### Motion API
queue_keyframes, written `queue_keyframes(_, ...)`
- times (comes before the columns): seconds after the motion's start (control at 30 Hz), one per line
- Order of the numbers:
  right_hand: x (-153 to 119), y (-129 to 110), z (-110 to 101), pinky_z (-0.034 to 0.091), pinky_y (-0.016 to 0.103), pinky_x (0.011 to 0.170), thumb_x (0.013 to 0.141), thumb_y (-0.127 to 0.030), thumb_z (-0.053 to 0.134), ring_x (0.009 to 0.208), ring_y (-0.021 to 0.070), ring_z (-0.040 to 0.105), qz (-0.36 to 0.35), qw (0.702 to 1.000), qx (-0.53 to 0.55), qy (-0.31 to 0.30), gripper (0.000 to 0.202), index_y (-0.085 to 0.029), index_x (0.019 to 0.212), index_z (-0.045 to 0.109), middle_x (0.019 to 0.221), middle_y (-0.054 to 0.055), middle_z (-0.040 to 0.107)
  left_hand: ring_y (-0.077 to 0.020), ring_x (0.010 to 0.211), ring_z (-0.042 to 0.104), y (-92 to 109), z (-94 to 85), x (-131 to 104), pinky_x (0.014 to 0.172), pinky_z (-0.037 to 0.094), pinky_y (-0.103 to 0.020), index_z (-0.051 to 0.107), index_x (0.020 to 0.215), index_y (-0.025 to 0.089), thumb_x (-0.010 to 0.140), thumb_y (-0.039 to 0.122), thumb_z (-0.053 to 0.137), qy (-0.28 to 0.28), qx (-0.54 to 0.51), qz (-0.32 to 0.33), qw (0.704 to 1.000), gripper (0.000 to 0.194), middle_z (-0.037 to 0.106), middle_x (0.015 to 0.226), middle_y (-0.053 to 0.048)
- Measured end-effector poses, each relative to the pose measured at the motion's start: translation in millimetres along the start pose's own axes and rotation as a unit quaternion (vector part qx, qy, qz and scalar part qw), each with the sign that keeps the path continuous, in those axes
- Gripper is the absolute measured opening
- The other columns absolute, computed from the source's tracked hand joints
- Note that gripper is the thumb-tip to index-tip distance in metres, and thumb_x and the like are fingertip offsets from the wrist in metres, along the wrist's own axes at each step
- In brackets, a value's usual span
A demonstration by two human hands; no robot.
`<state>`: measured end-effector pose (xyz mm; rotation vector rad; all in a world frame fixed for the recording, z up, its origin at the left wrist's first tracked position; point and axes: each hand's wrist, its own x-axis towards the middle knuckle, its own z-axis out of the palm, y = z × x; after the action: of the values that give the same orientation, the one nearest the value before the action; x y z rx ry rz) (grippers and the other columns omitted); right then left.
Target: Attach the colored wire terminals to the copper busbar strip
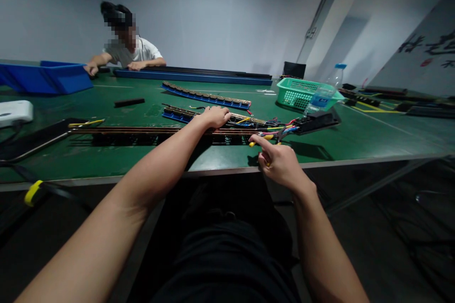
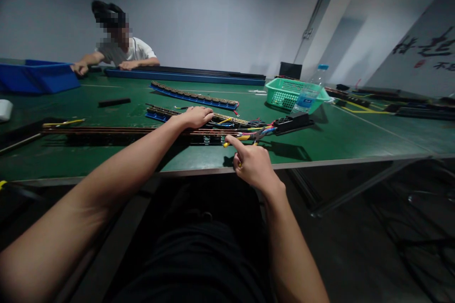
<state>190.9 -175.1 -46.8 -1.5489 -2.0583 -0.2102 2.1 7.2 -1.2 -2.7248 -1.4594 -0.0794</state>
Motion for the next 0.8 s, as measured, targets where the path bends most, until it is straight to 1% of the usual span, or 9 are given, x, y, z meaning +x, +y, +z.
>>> queue_keyframes(0.1,-3,-2,-1,0.032,0.025,0.055,0.08,-0.017,0.056,0.05,0.0116,0.044,0.001,0.996,0.093,-0.011,0.049,-0.023,0.129,0.055,0.061,-0.006,0.053,-0.0323,0.127,0.052,0,-0.7,-1,0.105,0.038,-0.049,0.056,0.132,0.021,0.104,0.043,0.021,-0.005,-0.004,-0.004,1.0,0.049,0.058,0.139,-0.013)
queue_keyframes(0.2,-6,-4,-2,0.038,0.024,0.057,0.08,-0.026,0.067,0.057,0.0121,0.05,0.028,0.972,0.233,0.002,0.039,-0.024,0.116,0.053,0.066,-0.007,0.052,-0.0318,0.128,0.051,0,-1.2,-1,0.105,0.038,-0.049,0.055,0.133,0.022,0.105,0.043,0.022,-0.006,-0.007,-0.005,1.0,0.049,0.057,0.14,-0.013)
queue_keyframes(0.3,-6,-5,3,0.041,0.024,0.058,0.08,-0.034,0.072,0.06,0.0115,0.05,0.067,0.93,0.358,0.057,0.032,-0.023,0.103,0.053,0.069,-0.006,0.054,-0.0298,0.128,0.052,0,-1.1,-1,0.106,0.038,-0.047,0.055,0.133,0.024,0.105,0.044,0.022,-0.003,-0.007,-0.009,1.0,0.048,0.058,0.14,-0.011)
queue_keyframes(0.43,1,-8,12,0.035,0.021,0.052,0.076,-0.039,0.078,0.055,0.0082,0.044,0.132,0.881,0.433,0.138,0.034,-0.022,0.087,0.051,0.065,-0.007,0.05,-0.0297,0.127,0.053,1,-1.1,-1,0.105,0.038,-0.047,0.056,0.132,0.022,0.105,0.043,0.022,0.0,-0.005,-0.006,1.0,0.048,0.059,0.139,-0.012)
queue_keyframes(0.5,5,-10,13,0.03,0.02,0.049,0.073,-0.043,0.081,0.051,0.0066,0.041,0.165,0.844,0.474,0.189,0.039,-0.022,0.081,0.049,0.06,-0.008,0.048,-0.0304,0.126,0.054,1,-1.1,-1,0.104,0.039,-0.047,0.056,0.131,0.02,0.105,0.042,0.022,0.001,-0.003,-0.003,1.0,0.048,0.059,0.138,-0.014)
queue_keyframes(0.57,8,-11,11,0.028,0.019,0.046,0.071,-0.049,0.082,0.047,0.0053,0.037,0.195,0.79,0.524,0.253,0.046,-0.022,0.074,0.045,0.054,-0.01,0.044,-0.0309,0.125,0.054,1,-1.1,-1,0.104,0.039,-0.047,0.056,0.131,0.02,0.105,0.042,0.022,0.0,-0.001,-0.004,1.0,0.049,0.059,0.137,-0.014)
queue_keyframes(0.67,11,-8,5,0.033,0.019,0.045,0.069,-0.059,0.08,0.04,0.0043,0.027,0.232,0.704,0.592,0.317,0.055,-0.023,0.071,0.039,0.044,-0.015,0.033,-0.0313,0.126,0.053,1,-1.1,-1,0.105,0.039,-0.048,0.056,0.132,0.021,0.105,0.043,0.022,-0.003,-0.001,-0.007,1.0,0.049,0.059,0.138,-0.013)
queue_keyframes(0.73,11,-6,3,0.038,0.019,0.047,0.066,-0.061,0.081,0.039,0.0044,0.025,0.245,0.672,0.618,0.326,0.057,-0.024,0.073,0.037,0.043,-0.016,0.029,-0.0316,0.127,0.052,1,-1.4,-1,0.105,0.038,-0.048,0.056,0.132,0.021,0.105,0.043,0.023,-0.002,-0.001,-0.008,1.0,0.048,0.058,0.139,-0.013)
queue_keyframes(0.8,10,-6,3,0.039,0.02,0.048,0.066,-0.06,0.081,0.04,0.005,0.029,0.249,0.666,0.619,0.333,0.055,-0.024,0.075,0.039,0.044,-0.016,0.032,-0.0314,0.127,0.052,2,-2.0,-1,0.105,0.038,-0.048,0.056,0.132,0.021,0.105,0.043,0.023,-0.004,-0.001,-0.01,1.0,0.048,0.058,0.138,-0.013)
